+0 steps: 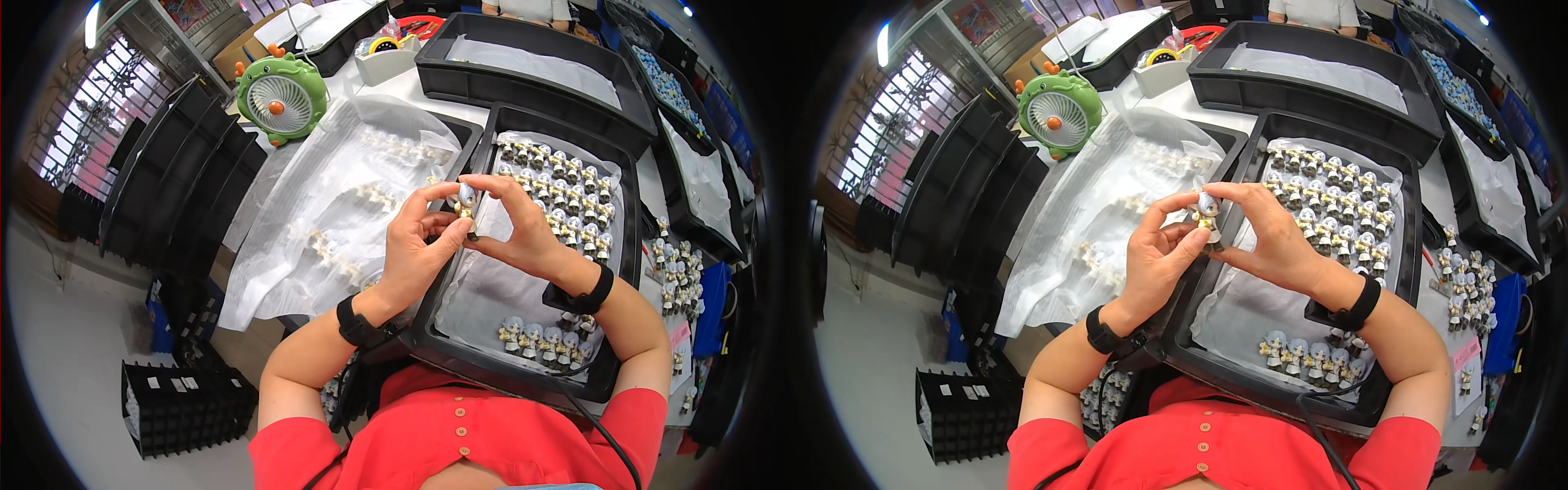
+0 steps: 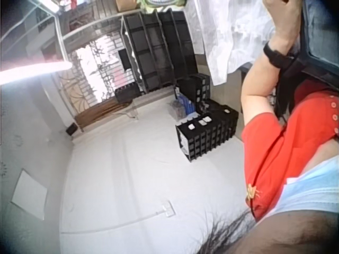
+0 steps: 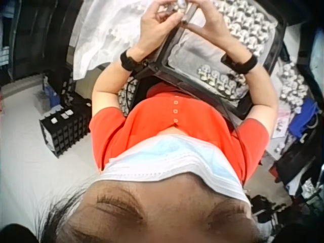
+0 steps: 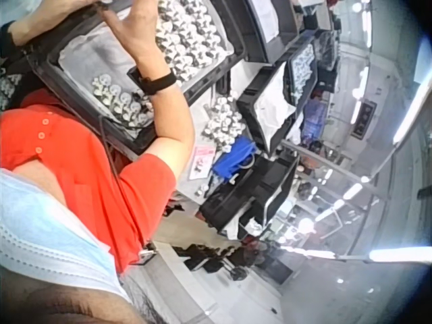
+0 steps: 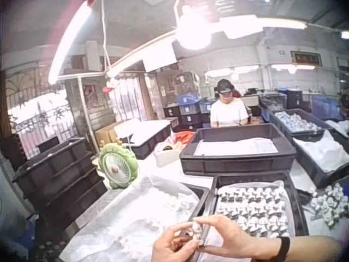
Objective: The person assembles small, white, snowman-like figurines by hand. They pick up a figurine, rotate it to inspect the base, and place it into a black tray lined with white paper. The person repeats this process for multiple figurines, arranging them in neat rows within the tray.
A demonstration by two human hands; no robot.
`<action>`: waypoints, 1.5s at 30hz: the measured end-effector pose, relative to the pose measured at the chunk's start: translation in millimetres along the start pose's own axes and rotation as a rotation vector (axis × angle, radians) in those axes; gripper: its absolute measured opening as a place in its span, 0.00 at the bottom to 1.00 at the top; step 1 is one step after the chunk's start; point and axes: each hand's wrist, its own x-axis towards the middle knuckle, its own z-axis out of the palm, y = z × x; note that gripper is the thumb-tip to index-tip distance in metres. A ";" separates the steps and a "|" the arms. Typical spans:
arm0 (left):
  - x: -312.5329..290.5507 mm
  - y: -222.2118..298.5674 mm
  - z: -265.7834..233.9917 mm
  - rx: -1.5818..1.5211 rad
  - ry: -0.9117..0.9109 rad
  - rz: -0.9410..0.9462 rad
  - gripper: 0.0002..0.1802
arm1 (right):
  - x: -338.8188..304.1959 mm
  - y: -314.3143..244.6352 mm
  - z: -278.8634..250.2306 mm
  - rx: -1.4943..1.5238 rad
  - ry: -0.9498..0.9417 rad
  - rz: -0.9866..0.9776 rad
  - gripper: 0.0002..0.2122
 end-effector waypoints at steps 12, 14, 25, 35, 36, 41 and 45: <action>0.3 5.5 1.3 -0.045 -0.009 -0.005 0.21 | 0.5 -1.4 -2.2 -0.021 0.005 -0.011 0.35; 1.0 6.1 1.1 -0.088 -0.015 -0.024 0.21 | -0.5 -3.5 -2.1 0.004 0.023 0.022 0.35; 1.1 -0.1 -4.3 -0.255 -0.072 -0.220 0.18 | 0.2 -8.7 -2.1 -0.004 0.054 -0.077 0.39; 0.8 4.9 3.6 -0.269 -0.130 -0.264 0.23 | -1.2 -5.3 2.1 -0.107 0.018 -0.242 0.42; 1.2 6.9 3.5 -0.315 -0.121 -0.291 0.24 | -0.8 -5.7 2.3 -0.078 0.028 -0.213 0.42; 2.9 8.0 1.7 -0.468 -0.142 -0.321 0.25 | 0.4 -7.2 0.0 0.003 0.045 -0.093 0.45; 3.8 3.6 0.7 -0.472 -0.169 -0.306 0.26 | -2.5 -5.8 0.7 -0.011 0.022 -0.071 0.46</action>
